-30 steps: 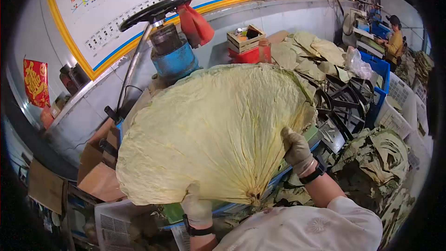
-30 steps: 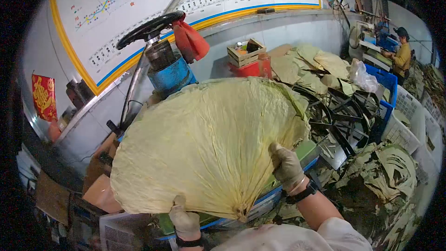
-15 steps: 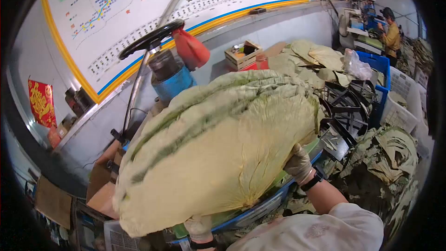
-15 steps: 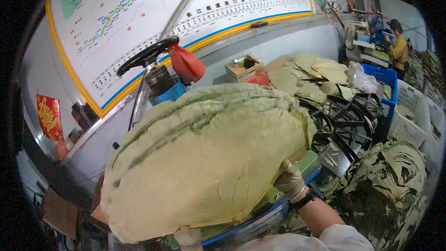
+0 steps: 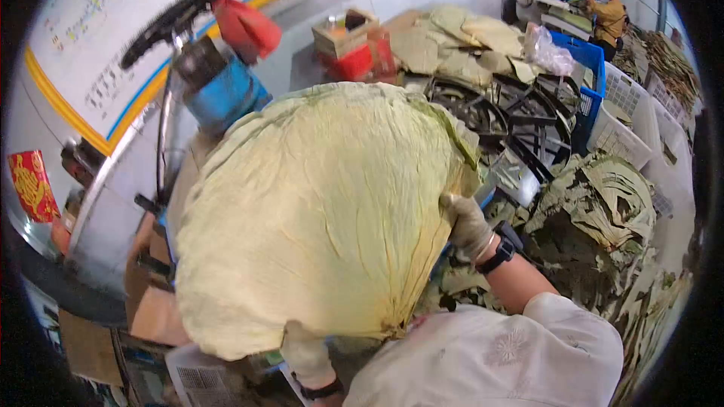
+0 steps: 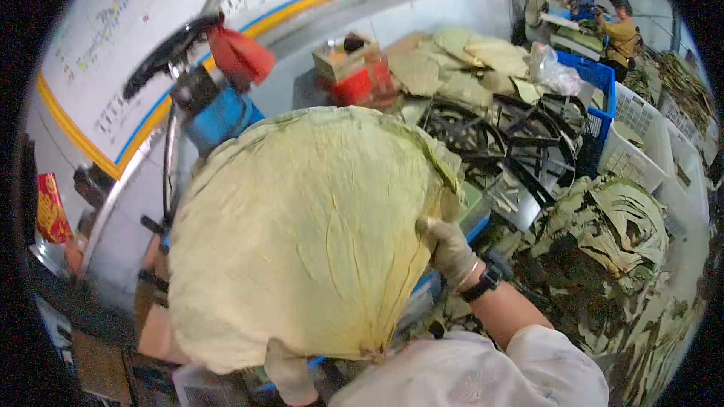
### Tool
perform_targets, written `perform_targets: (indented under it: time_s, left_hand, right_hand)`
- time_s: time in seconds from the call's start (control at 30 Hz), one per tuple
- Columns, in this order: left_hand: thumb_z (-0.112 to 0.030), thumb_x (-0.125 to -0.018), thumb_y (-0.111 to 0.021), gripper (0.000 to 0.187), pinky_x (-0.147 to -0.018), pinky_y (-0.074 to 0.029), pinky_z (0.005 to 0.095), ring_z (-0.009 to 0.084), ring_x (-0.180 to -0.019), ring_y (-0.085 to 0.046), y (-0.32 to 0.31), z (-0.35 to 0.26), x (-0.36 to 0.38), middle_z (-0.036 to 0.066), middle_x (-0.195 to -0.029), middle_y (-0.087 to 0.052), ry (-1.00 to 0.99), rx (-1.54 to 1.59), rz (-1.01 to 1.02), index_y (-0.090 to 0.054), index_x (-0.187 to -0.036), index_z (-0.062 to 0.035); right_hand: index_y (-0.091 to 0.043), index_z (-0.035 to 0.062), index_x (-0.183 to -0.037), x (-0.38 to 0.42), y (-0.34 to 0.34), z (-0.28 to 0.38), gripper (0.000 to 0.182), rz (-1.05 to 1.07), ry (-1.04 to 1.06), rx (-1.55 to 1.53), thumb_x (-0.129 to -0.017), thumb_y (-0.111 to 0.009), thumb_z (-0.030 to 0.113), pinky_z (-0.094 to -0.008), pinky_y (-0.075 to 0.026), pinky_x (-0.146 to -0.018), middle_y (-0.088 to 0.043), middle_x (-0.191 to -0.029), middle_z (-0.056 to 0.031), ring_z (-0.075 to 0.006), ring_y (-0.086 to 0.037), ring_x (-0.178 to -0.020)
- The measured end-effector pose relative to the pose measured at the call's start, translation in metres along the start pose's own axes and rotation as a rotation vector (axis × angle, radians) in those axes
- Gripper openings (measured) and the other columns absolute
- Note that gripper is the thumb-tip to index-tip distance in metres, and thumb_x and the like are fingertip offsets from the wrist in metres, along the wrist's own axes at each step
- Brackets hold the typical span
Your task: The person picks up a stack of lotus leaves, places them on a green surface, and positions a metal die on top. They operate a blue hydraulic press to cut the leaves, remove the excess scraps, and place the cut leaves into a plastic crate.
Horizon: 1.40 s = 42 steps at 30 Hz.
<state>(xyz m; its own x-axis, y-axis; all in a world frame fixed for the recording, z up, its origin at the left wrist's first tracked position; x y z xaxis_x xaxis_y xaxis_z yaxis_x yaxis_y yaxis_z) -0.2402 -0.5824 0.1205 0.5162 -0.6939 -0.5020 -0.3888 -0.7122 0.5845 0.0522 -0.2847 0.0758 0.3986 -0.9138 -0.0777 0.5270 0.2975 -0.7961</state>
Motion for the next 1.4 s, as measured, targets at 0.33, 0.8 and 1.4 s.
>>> perform_targets:
  time_s: [0.33,0.8,1.4]
  left_hand:
    - [-0.004,-0.089,-0.059,0.023,-0.101,-0.047,0.0485,0.0423,-0.111,-0.063,-0.029,0.004,0.014,0.026,-0.117,-0.067,0.023,-0.043,-0.021,-0.072,-0.107,0.0036]
    - [-0.001,-0.088,-0.063,0.035,-0.096,-0.050,0.0371,0.0226,-0.114,-0.062,-0.034,0.162,-0.067,0.011,-0.124,-0.066,0.536,0.526,-0.150,-0.066,-0.122,0.0052]
    - [-0.050,-0.086,-0.068,0.053,-0.115,-0.024,0.0614,0.0347,-0.126,-0.055,-0.154,-0.082,-0.043,0.010,-0.129,-0.065,-0.546,-0.122,0.382,-0.067,-0.119,-0.0086]
  right_hand:
    - [-0.069,-0.0048,-0.110,-0.003,0.060,0.006,0.021,-0.317,0.081,0.472,-0.089,-0.067,-0.001,-0.0334,-0.057,-0.076,-0.072,-0.098,-0.0080,-0.0209,-0.070,-0.083]
    - [-0.061,0.0014,-0.128,-0.116,0.074,-0.022,0.044,-0.389,0.132,0.700,-0.086,-0.064,-0.008,-0.0363,-0.059,-0.080,-0.069,-0.111,-0.0082,-0.0237,-0.070,-0.092]
    - [-0.054,-0.0050,-0.132,-0.113,0.086,-0.010,0.053,-0.494,0.065,0.357,-0.081,-0.070,-0.005,-0.0338,-0.060,-0.069,-0.071,-0.100,-0.0133,-0.0249,-0.070,-0.077]
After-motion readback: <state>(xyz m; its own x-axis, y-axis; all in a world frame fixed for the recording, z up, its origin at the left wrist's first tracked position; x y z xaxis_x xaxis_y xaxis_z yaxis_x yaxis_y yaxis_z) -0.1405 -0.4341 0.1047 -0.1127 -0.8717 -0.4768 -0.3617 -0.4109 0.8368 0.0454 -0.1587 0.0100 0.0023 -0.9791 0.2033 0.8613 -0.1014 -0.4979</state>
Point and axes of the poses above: each hand's wrist, its own x-axis away from the middle knuckle, its own y-axis out of the back of the hand, z = x × y, the point moved 9 cm from there along -x, towards the middle knuckle
